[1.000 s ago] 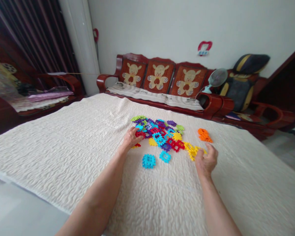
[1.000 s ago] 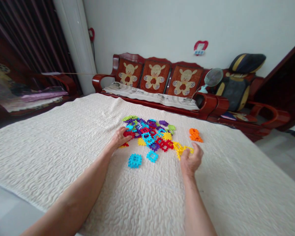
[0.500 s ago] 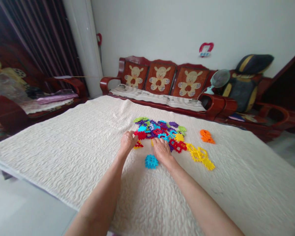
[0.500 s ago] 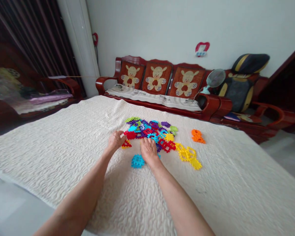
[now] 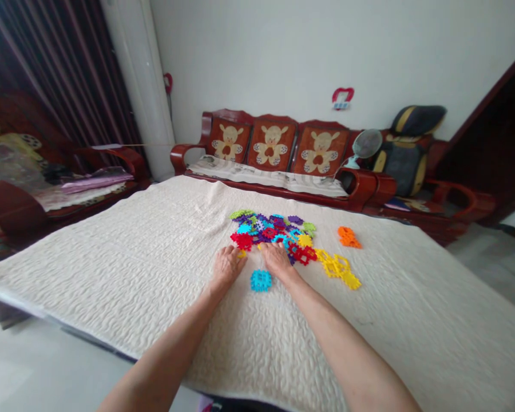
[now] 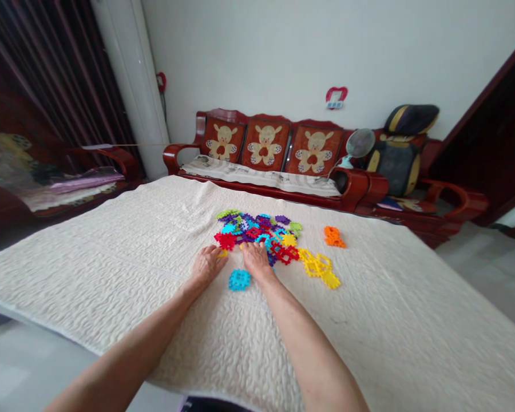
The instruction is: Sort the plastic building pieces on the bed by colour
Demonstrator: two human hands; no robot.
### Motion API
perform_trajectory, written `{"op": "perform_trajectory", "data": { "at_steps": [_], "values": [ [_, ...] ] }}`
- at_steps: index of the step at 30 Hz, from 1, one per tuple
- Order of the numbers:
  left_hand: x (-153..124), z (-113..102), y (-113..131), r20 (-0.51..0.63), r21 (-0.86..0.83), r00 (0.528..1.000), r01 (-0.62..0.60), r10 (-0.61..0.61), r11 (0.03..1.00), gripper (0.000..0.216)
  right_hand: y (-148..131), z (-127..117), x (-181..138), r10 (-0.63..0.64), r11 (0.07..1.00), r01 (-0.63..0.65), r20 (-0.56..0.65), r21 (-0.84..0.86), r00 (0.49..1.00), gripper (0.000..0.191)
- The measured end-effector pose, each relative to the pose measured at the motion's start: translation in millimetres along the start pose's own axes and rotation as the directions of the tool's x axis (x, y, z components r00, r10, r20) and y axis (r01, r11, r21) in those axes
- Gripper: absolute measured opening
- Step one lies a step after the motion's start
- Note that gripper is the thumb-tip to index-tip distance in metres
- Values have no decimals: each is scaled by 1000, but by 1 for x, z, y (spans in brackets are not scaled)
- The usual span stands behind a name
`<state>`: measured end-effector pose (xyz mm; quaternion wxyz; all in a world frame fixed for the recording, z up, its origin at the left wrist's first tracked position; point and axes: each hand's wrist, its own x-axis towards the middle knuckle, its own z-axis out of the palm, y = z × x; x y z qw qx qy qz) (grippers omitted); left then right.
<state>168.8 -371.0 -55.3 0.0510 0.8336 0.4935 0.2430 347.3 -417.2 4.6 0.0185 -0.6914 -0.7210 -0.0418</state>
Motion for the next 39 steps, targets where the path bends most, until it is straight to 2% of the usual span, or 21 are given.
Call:
{"op": "perform_trajectory", "data": {
  "at_steps": [4, 7, 10, 13, 17, 21, 25, 29, 32, 34, 35, 37, 39],
  "values": [
    [-1, -2, 1, -4, -42, 999, -32, 32, 999, 27, 13, 7, 1, 89, 983, -62, -151, 176, 984, 39],
    [-2, -3, 2, -16, -96, 1000, -1, -1, 995, 26, 19, 16, -4, 218, 914, -94, -283, 394, 934, 42],
    [-3, -4, 5, -77, -216, 997, -3, -14, 976, 22, 16, 29, -19, 284, 837, -45, -363, 545, 888, 43],
    [-4, -3, 19, -129, -353, 992, -47, 1, 934, 25, 10, 41, -35, 356, 747, -28, -365, 664, 860, 40],
    [-4, -1, 52, -82, -573, 996, -27, -24, 819, 37, 3, 50, -46, 426, 601, 27, -348, 799, 835, 38],
    [1, 2, 85, -28, -605, 1000, -8, -11, 796, 36, 10, 45, -50, 518, 475, 32, -308, 880, 798, 36],
    [11, 9, 112, 52, -623, 998, 5, 34, 783, 35, 33, 39, -56, 615, 382, 0, -255, 924, 746, 37],
    [24, 20, 141, 101, -667, 991, 1, 89, 745, 35, 68, 36, -65, 627, 316, 67, -261, 946, 734, 45],
    [30, 28, 161, 124, -601, 975, -76, 186, 796, 40, 99, 31, -72, 672, 268, 79, -245, 960, 699, 48],
    [33, 34, 172, 108, -513, 963, -159, 247, 844, 40, 123, 26, -78, 730, 249, 63, -229, 967, 644, 49],
    [35, 38, 176, 88, -459, 957, -207, 276, 864, 38, 136, 23, -81, 771, 249, 52, -231, 967, 593, 50],
    [38, 46, 182, 61, -333, 944, -288, 325, 898, 36, 161, 20, -87, 860, 270, 48, -263, 962, 436, 51],
    [42, 55, 184, 94, -216, 929, -331, 357, 919, 43, 184, 23, -93, 916, 300, 24, -295, 954, 270, 50]
  ]
}}
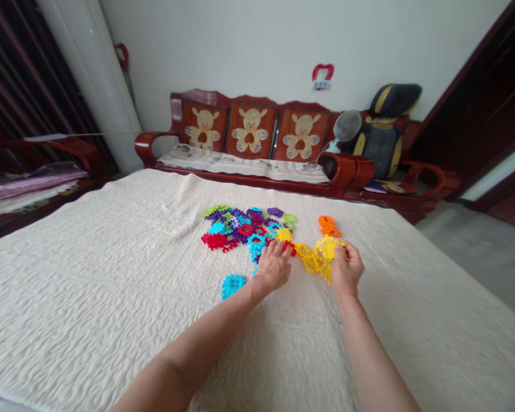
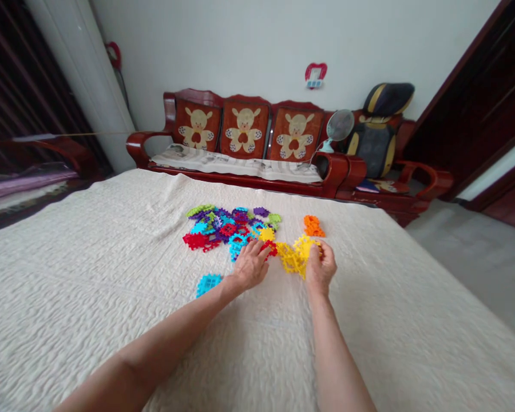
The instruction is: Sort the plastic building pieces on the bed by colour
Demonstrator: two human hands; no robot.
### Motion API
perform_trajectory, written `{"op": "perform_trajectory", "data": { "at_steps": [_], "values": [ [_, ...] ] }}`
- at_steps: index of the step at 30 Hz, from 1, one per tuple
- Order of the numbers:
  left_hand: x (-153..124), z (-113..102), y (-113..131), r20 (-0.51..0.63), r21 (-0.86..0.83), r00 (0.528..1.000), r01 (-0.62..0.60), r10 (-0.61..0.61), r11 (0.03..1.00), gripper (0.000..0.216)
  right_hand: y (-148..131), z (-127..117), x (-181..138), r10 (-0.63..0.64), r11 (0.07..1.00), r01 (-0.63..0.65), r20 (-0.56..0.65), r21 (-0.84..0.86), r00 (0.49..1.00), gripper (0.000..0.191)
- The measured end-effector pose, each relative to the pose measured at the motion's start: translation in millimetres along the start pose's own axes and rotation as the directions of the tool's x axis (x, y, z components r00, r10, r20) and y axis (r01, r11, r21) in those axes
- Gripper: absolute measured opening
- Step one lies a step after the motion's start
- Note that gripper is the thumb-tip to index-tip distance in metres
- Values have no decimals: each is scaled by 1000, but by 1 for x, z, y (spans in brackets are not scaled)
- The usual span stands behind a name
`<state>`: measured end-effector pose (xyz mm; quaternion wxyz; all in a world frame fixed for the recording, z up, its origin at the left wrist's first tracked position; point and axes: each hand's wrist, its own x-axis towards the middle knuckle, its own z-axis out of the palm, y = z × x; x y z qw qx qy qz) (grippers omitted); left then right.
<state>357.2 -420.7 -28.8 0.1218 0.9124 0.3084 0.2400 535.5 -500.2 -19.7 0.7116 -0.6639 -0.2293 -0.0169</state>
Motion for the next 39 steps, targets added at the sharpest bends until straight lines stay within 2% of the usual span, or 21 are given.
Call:
{"op": "perform_trajectory", "data": {
  "at_steps": [2, 5, 8, 11, 13, 16, 19, 21, 23, 26, 28, 32, 36, 39],
  "values": [
    [4, 6, -5, 70, 77, 997, -16, 10, 997, 48, 14, -8, 12, -21, 998, 14, -122, -57, 992, 49],
    [8, 5, -17, 119, 132, 991, -71, 55, 989, 47, 38, -13, 22, -20, 996, 4, -187, -85, 982, 46],
    [8, -7, -30, 134, 178, 985, -134, 111, 975, 40, 58, -15, 28, 35, 997, -49, -213, -65, 976, 46],
    [11, -28, -46, 163, 241, 980, -148, 110, 959, 35, 70, -16, 33, 38, 992, -67, -242, -109, 970, 49],
    [14, -42, -58, 156, 285, 985, -112, 69, 952, 36, 74, -16, 35, 21, 984, -61, -228, -168, 973, 49],
    [16, -60, -76, 111, 302, 994, -29, -5, 953, 36, 74, -16, 35, -4, 962, -35, -143, -272, 990, 44],
    [7, -69, -85, 41, 276, 998, 34, -47, 961, 36, 71, -13, 31, -93, 920, 52, -89, -389, 992, 43],
    [-7, -68, -84, 13, 238, 1000, 7, -10, 971, 36, 69, -11, 28, -167, 892, 125, -60, -435, 984, 46],
    [-24, -63, -78, 37, 192, 997, -79, 73, 978, 37, 68, -10, 27, -204, 879, 169, -31, -446, 979, 48],
    [-45, -55, -66, 172, 133, 964, -228, 204, 964, 43, 68, -10, 26, -185, 881, 160, -12, -445, 983, 45],
    [-52, -52, -62, 245, 112, 939, -276, 242, 955, 46, 68, -11, 26, -159, 883, 143, 3, -446, 987, 44],
    [-53, -58, -72, 272, 102, 928, -293, 257, 951, 41, 69, -10, 26, -135, 887, 127, 14, -445, 991, 42],
    [-50, -69, -96, 206, 168, 953, -259, 223, 951, 36, 69, -10, 26, -139, 888, 128, 6, -441, 990, 36],
    [-47, -74, -104, 135, 233, 977, -194, 166, 953, 39, 69, -9, 25, -133, 889, 125, 14, -441, 991, 36]
  ]
}}
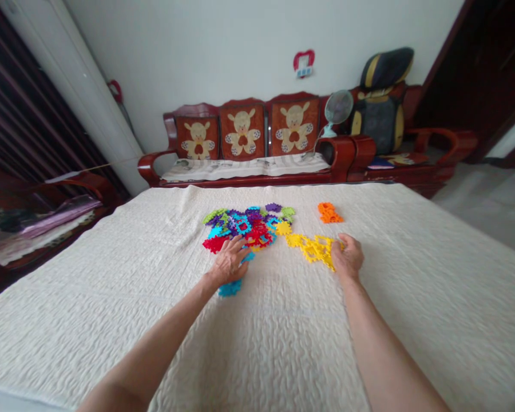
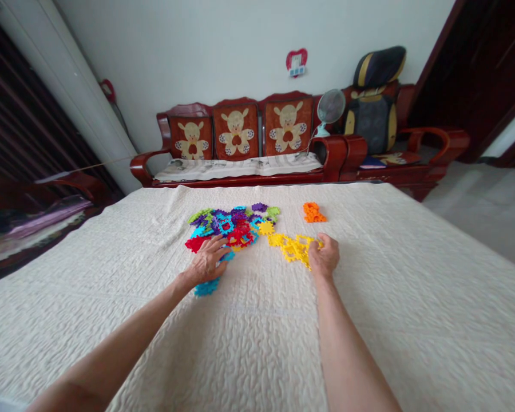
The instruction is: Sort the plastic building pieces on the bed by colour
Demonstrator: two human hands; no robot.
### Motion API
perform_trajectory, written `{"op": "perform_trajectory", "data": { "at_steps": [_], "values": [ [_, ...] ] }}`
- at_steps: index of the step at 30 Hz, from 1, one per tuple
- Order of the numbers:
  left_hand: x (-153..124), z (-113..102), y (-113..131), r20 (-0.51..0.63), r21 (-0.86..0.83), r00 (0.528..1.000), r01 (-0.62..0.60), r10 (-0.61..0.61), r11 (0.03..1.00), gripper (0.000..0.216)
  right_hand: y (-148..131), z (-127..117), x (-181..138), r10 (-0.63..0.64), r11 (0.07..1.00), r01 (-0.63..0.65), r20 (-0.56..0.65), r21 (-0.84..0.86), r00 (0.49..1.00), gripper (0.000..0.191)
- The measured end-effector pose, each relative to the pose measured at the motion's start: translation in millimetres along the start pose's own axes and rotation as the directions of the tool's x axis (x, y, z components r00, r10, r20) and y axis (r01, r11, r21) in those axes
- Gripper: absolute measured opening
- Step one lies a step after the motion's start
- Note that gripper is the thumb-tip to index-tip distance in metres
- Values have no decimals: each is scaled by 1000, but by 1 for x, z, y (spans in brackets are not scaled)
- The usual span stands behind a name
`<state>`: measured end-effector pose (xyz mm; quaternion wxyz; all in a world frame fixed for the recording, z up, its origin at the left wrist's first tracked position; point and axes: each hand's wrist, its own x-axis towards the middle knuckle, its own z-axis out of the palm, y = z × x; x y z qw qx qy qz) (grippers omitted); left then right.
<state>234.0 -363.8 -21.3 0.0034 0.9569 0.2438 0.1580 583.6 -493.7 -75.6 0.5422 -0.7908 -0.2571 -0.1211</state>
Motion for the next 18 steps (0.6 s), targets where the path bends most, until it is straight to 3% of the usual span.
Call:
{"op": "perform_trajectory", "data": {
  "at_steps": [3, 7, 13, 15, 18],
  "values": [
    [10, -2, 4, -64, 20, 998, 23, -22, 1000, 46, -1, 0, 0, 16, 1000, -16, -5, 10, 1000, 38],
    [44, 1, 21, -113, 1, 994, 8, -8, 1000, 43, -1, 1, 0, 31, 999, -31, -2, 18, 1000, 40],
    [98, 15, 19, 36, -13, 999, 39, -39, 999, 56, -2, -1, 0, 32, 999, -33, 22, 4, 999, 40],
    [102, 20, 12, 86, -19, 996, 22, -20, 1000, 54, -2, 0, 0, 27, 1000, -27, 24, -1, 999, 38],
    [99, 26, 2, 70, -36, 997, -40, 42, 999, 54, -1, 1, 0, 4, 1000, -4, 12, 4, 1000, 34]
  ]
}}
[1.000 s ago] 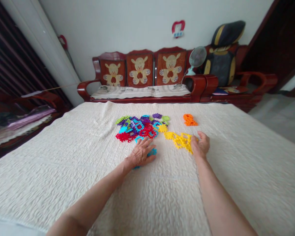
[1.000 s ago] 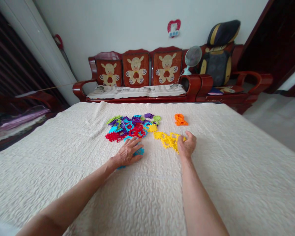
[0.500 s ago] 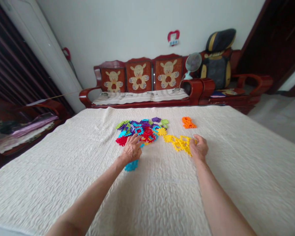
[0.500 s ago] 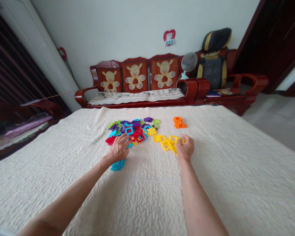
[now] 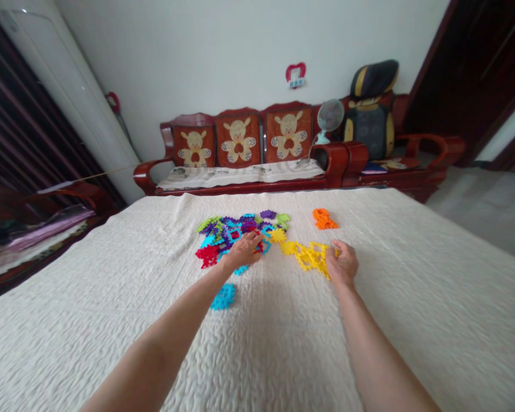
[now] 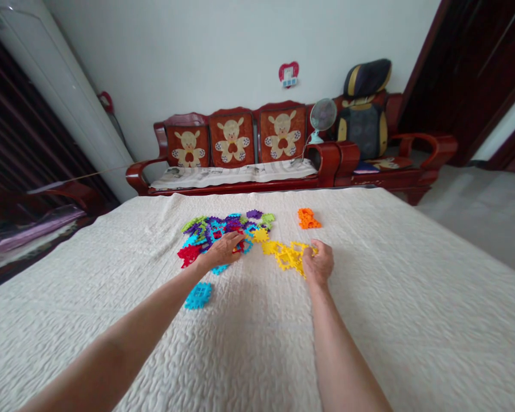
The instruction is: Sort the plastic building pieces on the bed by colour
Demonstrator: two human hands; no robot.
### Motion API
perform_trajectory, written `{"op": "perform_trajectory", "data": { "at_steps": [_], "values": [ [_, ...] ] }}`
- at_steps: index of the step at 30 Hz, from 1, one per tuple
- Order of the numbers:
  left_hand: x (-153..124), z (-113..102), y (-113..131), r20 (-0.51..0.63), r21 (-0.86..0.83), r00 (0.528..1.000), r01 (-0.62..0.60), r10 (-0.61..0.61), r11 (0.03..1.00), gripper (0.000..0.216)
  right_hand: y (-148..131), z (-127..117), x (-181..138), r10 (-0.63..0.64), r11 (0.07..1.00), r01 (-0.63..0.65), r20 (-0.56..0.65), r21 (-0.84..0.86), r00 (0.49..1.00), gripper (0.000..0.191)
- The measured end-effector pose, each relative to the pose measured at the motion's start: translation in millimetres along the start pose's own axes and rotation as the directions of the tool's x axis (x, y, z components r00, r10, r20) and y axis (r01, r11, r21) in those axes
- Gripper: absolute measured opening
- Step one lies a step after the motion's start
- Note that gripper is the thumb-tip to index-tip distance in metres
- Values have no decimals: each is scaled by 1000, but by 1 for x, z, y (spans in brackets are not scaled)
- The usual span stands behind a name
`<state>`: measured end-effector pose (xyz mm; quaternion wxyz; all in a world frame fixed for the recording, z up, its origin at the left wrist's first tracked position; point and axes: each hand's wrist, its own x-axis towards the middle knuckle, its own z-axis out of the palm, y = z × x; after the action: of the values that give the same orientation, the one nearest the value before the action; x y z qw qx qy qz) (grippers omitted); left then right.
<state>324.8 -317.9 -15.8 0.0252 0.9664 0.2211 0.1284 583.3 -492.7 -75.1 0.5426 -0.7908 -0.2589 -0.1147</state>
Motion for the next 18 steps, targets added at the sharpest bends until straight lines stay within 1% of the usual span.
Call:
{"op": "perform_trajectory", "data": {
  "at_steps": [2, 4, 6, 10, 12, 15, 18],
  "values": [
    [-5, 2, -5, -49, -12, 998, -46, 46, 999, 56, 0, 1, 0, -12, 1000, 12, -8, 5, 1000, 33],
    [-11, 2, -8, -92, -29, 994, -65, 62, 997, 58, 0, 2, 0, -10, 1000, 10, -14, 6, 1000, 33],
    [-16, 0, -12, -120, -37, 992, -43, 38, 998, 56, -1, 2, 0, -4, 1000, 4, -18, 10, 1000, 33],
    [-25, -3, -20, -139, -33, 990, 19, -24, 999, 38, -3, 1, -1, -8, 1000, 9, -19, 12, 1000, 32],
    [-29, -3, -25, -172, -50, 984, 45, -53, 998, 36, -3, 1, -1, -12, 1000, 12, -22, 3, 1000, 33],
    [-33, -6, -33, -273, -90, 951, 128, -148, 988, 39, -1, 1, -1, -27, 1000, 27, -21, -11, 999, 33],
    [-35, -13, -44, -375, -111, 893, 223, -249, 968, 41, 0, 2, 0, -46, 999, 46, -19, -19, 999, 33]
  ]
}}
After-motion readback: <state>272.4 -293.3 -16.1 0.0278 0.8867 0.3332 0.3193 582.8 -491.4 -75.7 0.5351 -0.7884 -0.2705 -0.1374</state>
